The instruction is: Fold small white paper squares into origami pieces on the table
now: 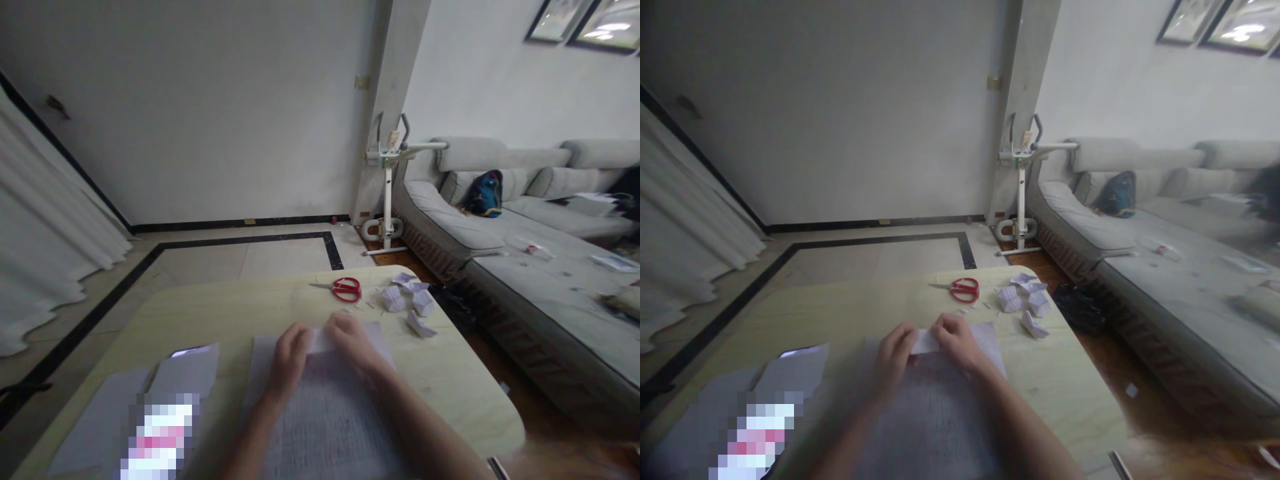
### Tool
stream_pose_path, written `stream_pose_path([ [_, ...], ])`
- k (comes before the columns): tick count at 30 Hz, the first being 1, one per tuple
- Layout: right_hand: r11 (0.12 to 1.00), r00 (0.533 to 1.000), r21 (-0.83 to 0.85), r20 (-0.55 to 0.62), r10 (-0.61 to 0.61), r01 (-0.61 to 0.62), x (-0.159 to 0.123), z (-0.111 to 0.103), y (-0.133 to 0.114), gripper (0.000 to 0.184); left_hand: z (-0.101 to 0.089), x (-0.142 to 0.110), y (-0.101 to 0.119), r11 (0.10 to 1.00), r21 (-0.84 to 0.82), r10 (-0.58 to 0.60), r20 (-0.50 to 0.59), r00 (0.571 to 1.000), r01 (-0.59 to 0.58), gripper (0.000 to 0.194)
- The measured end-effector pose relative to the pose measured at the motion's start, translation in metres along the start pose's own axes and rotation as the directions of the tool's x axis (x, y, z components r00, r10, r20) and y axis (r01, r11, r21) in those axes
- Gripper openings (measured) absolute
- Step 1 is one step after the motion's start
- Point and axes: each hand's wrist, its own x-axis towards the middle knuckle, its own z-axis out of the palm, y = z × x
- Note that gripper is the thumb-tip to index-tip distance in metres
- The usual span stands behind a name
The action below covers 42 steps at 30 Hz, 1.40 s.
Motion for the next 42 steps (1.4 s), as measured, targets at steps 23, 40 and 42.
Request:
stream_pose_path([
  [23,0.999,0.981,-0.001,0.186,-0.046,0.047,-0.0024,0.0027,-0.0004,0.027,-0.0006,0.0021,-0.0078,0.991,0.101,0.080,0.072,0.994,-0.088,0.032],
  [40,0.999,0.978,0.022,0.203,-0.042,0.038,-0.0012,-0.0022,-0.0053,0.029,-0.0006,-0.0037,-0.0054,0.994,0.080,0.053,0.194,0.980,-0.070,0.030],
  [42,0.999,0.981,0.034,0.188,-0.045,0.040,-0.0011,-0.0023,-0.0052,0.029,-0.0007,-0.0035,-0.0057,0.995,0.071,0.049,0.195,0.980,-0.064,0.031],
])
